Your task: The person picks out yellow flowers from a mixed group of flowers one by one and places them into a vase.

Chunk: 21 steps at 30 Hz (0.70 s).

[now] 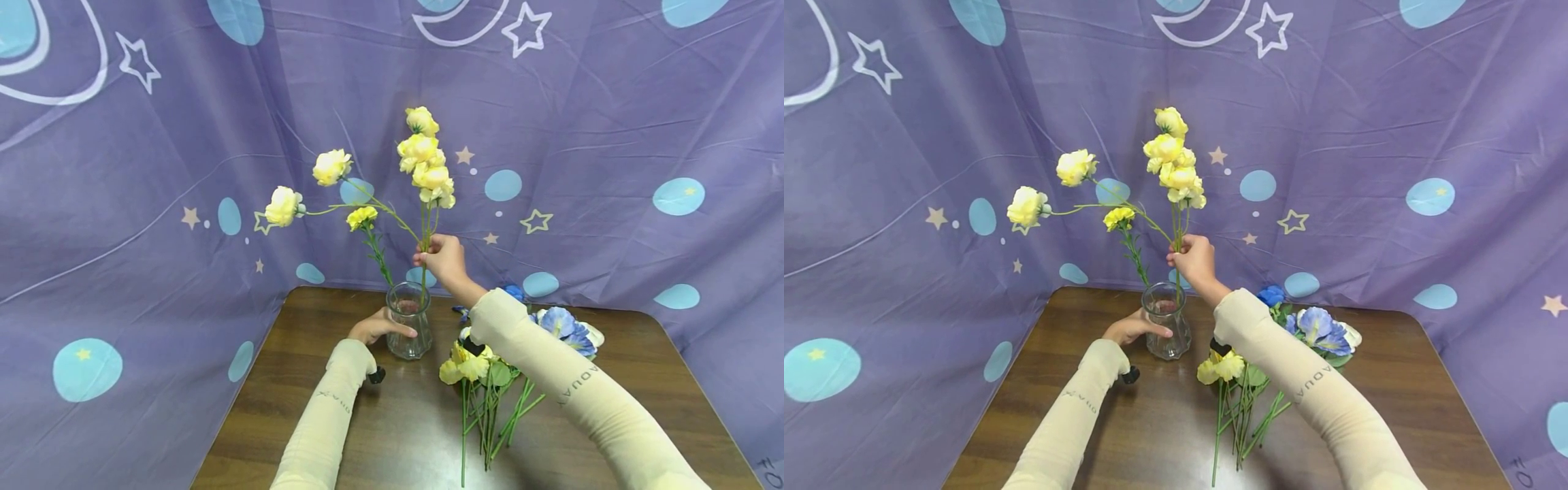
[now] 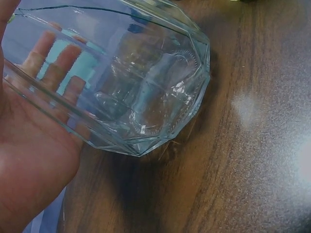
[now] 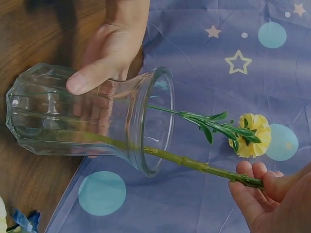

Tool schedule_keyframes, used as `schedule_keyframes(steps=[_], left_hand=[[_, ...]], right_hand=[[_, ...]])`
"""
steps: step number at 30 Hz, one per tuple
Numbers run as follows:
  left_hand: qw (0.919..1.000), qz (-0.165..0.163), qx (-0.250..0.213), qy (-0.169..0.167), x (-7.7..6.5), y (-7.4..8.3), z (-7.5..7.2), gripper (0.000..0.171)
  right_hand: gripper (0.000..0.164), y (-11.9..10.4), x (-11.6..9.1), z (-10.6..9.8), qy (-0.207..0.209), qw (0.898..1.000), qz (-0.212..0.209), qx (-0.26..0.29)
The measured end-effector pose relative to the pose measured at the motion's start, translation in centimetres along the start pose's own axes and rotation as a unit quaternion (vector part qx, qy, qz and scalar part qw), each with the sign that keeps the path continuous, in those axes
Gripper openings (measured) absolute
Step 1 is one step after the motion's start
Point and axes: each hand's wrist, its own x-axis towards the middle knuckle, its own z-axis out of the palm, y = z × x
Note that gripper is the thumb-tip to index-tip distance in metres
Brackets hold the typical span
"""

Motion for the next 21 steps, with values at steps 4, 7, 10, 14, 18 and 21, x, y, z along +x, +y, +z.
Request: schedule_keyframes(steps=[4, 7, 10, 14, 18, 21], left_hand=[[1.0000, 0.004, 0.000, -0.001, 0.11, -0.03, -0.05, 0.077], [1.0000, 0.002, 0.000, -0.002, 0.05, 0.05, -0.06, 0.077], [1.0000, 0.000, -0.001, -0.004, -0.06, 0.16, -0.04, 0.077], [1.0000, -0.001, 0.001, -0.005, -0.20, 0.27, -0.01, 0.077], [1.0000, -0.004, 0.003, -0.003, -0.19, 0.28, -0.02, 0.076], [1.0000, -0.003, 0.001, -0.004, -0.13, 0.20, -0.03, 0.075]], right_hand=[[0.015, 0.11, -0.02, -0.01, 0.000, 1.000, -0.002, -0.009], [0.014, 0.20, -0.07, 0.03, 0.003, 1.000, -0.005, -0.010], [0.013, 0.26, -0.12, 0.09, 0.004, 1.000, -0.007, -0.010], [0.013, 0.26, -0.16, 0.12, 0.002, 1.000, -0.003, -0.016], [0.013, 0.28, -0.18, 0.13, 0.001, 1.000, -0.003, -0.021], [0.012, 0.32, -0.21, 0.15, 0.002, 1.000, -0.006, -0.022]])
